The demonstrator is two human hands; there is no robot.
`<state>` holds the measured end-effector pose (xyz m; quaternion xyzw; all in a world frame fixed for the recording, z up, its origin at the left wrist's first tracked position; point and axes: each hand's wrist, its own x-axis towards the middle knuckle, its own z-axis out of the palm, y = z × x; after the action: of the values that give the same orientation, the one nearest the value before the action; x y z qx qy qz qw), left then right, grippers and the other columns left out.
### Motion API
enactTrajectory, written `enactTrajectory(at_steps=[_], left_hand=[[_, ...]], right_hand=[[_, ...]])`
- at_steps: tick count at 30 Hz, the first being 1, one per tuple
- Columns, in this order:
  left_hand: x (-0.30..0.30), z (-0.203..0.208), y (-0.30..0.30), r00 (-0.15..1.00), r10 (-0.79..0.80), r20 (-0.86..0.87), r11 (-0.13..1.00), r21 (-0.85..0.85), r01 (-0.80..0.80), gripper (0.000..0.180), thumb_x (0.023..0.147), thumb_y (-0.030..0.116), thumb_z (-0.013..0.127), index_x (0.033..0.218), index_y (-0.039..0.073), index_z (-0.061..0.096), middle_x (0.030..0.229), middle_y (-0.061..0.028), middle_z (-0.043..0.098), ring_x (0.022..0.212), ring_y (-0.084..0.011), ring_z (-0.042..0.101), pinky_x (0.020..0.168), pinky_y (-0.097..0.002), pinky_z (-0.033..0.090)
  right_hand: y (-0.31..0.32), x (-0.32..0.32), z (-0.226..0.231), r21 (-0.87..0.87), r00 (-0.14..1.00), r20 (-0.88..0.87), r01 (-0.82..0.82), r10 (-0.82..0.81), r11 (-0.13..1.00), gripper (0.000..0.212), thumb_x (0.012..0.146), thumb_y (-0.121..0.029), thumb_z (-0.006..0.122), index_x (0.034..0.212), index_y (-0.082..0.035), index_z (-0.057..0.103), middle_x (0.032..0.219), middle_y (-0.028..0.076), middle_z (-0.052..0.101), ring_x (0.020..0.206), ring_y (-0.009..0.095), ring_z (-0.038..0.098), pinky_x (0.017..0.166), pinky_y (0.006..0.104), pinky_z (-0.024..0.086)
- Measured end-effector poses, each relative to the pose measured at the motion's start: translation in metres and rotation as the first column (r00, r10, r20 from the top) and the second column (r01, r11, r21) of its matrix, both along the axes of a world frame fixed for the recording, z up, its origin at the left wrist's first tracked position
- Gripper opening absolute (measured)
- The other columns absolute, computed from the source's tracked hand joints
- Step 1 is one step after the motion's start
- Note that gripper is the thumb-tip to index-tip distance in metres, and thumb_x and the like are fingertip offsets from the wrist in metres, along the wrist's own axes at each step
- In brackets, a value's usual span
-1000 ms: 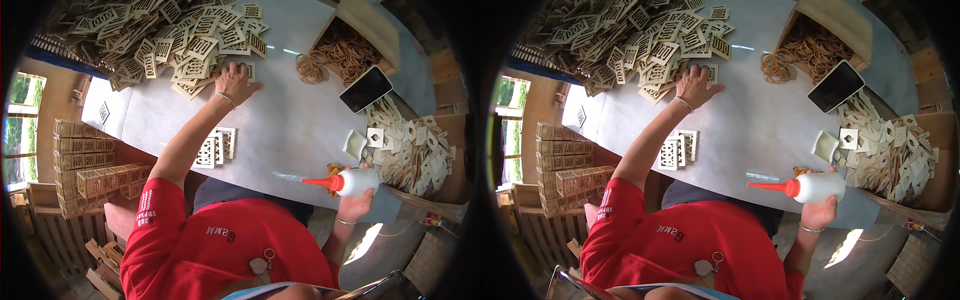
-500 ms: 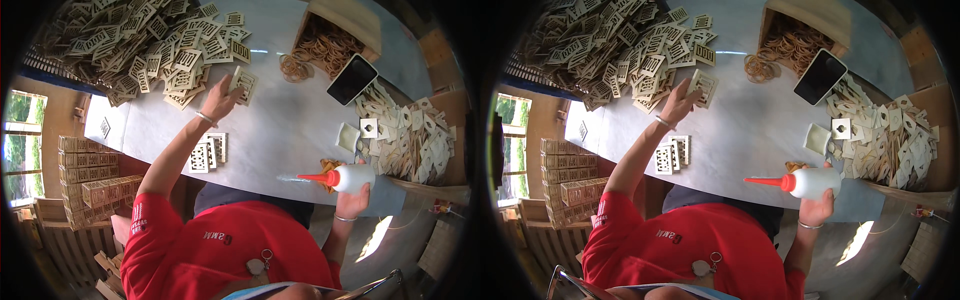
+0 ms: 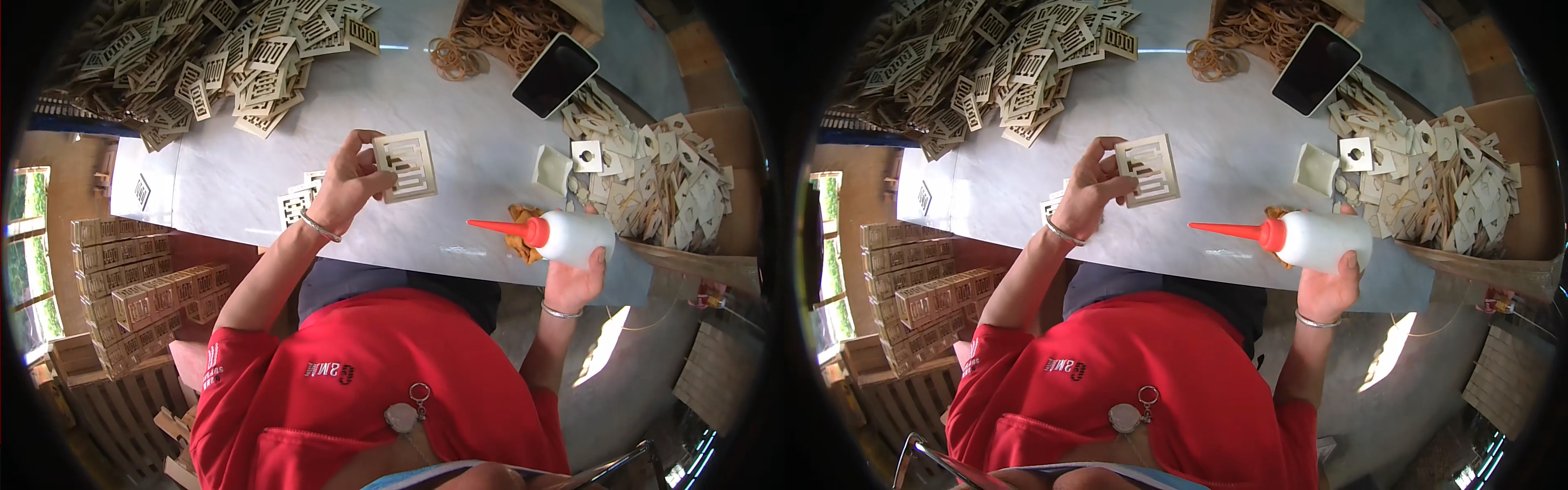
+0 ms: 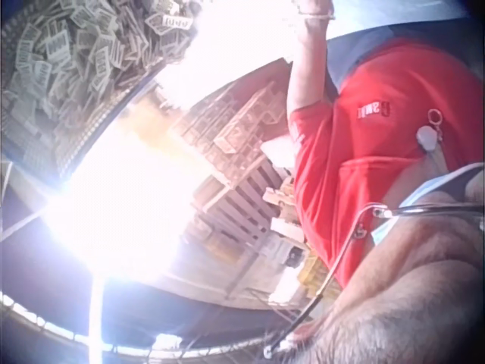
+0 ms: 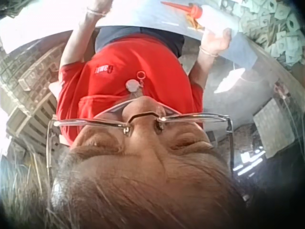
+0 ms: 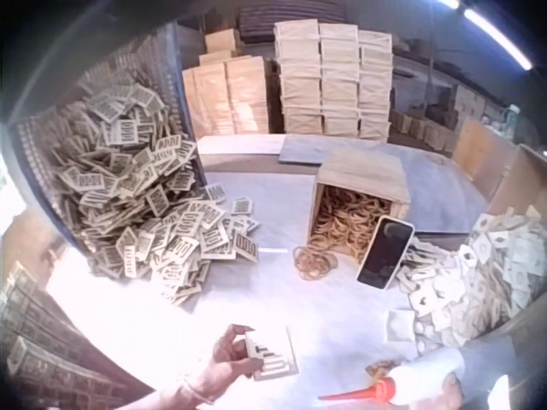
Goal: Applying glue to wooden panels and assembling them into small boxes.
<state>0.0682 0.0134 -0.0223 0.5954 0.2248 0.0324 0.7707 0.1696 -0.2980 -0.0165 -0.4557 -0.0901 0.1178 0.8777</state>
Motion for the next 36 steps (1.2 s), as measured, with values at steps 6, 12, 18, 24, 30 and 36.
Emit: enactTrajectory(at_steps=[6,12,18,24,30,36], left_hand=[[-0.017,-0.010,-0.037,0.969,-0.241,-0.053,0.964,-0.127,0.233,0.067,0.074,-0.008,0.059,0.136,0.003,0.034,0.092,-0.0133,0.058,0.071,-0.0205,0.065,0.055,-0.0282,0.057],[-0.069,-0.031,-0.052,0.853,-0.473,-0.222,0.879,-0.182,0.440,0.037,0.078,0.005,0.057,0.114,-0.005,0.054,0.090,-0.0144,0.064,0.071,-0.0170,0.065,0.054,-0.0273,0.054],[-0.091,-0.002,-0.002,0.790,-0.573,-0.219,0.812,-0.019,0.584,0.063,0.072,0.003,0.057,0.132,0.005,0.040,0.090,-0.0106,0.065,0.082,-0.0142,0.061,0.069,-0.0270,0.050],[-0.111,-0.014,0.015,0.730,-0.597,-0.331,0.747,0.103,0.657,0.024,0.079,0.014,0.067,0.099,0.000,0.067,0.078,-0.0057,0.066,0.073,-0.0091,0.059,0.062,-0.0248,0.047],[-0.088,0.003,0.014,0.909,-0.361,-0.208,0.898,0.186,0.399,0.020,0.084,0.012,0.064,0.098,-0.002,0.067,0.076,-0.0044,0.066,0.066,-0.0063,0.059,0.058,-0.0230,0.047],[-0.061,0.016,-0.022,0.980,-0.153,-0.128,0.988,-0.044,0.149,0.016,0.085,0.003,0.059,0.099,-0.006,0.054,0.081,-0.0078,0.065,0.067,-0.0101,0.062,0.053,-0.0217,0.050]], right_hand=[[-0.002,-0.008,0.000,-0.039,0.999,-0.017,0.028,-0.029,0.999,0.064,0.086,-0.035,0.060,0.134,-0.001,0.036,0.137,0.013,0.041,0.120,0.039,0.046,0.103,0.0537,0.035],[-0.010,-0.008,-0.003,-0.042,0.996,-0.027,0.088,-0.089,0.995,0.063,0.086,-0.035,0.059,0.134,0.000,0.036,0.136,0.014,0.042,0.119,0.040,0.047,0.101,0.0532,0.037],[-0.012,-0.005,-0.007,-0.042,0.996,-0.034,0.083,-0.085,0.996,0.064,0.086,-0.035,0.060,0.133,0.000,0.036,0.136,0.014,0.042,0.119,0.038,0.047,0.102,0.0523,0.037],[-0.007,-0.006,-0.003,-0.058,1.000,-0.028,0.011,-0.012,0.998,0.063,0.086,-0.035,0.060,0.133,0.000,0.037,0.135,0.014,0.042,0.121,0.035,0.046,0.102,0.0516,0.037],[0.000,-0.010,0.005,-0.079,1.000,-0.021,0.002,-0.004,0.997,0.063,0.085,-0.032,0.060,0.133,0.001,0.037,0.133,0.014,0.043,0.120,0.033,0.046,0.103,0.0503,0.036],[0.027,-0.015,0.020,-0.186,0.994,0.066,0.101,-0.091,0.977,0.069,0.079,-0.032,0.067,0.130,0.006,0.040,0.117,0.018,0.052,0.108,0.033,0.055,0.096,0.0443,0.043]])
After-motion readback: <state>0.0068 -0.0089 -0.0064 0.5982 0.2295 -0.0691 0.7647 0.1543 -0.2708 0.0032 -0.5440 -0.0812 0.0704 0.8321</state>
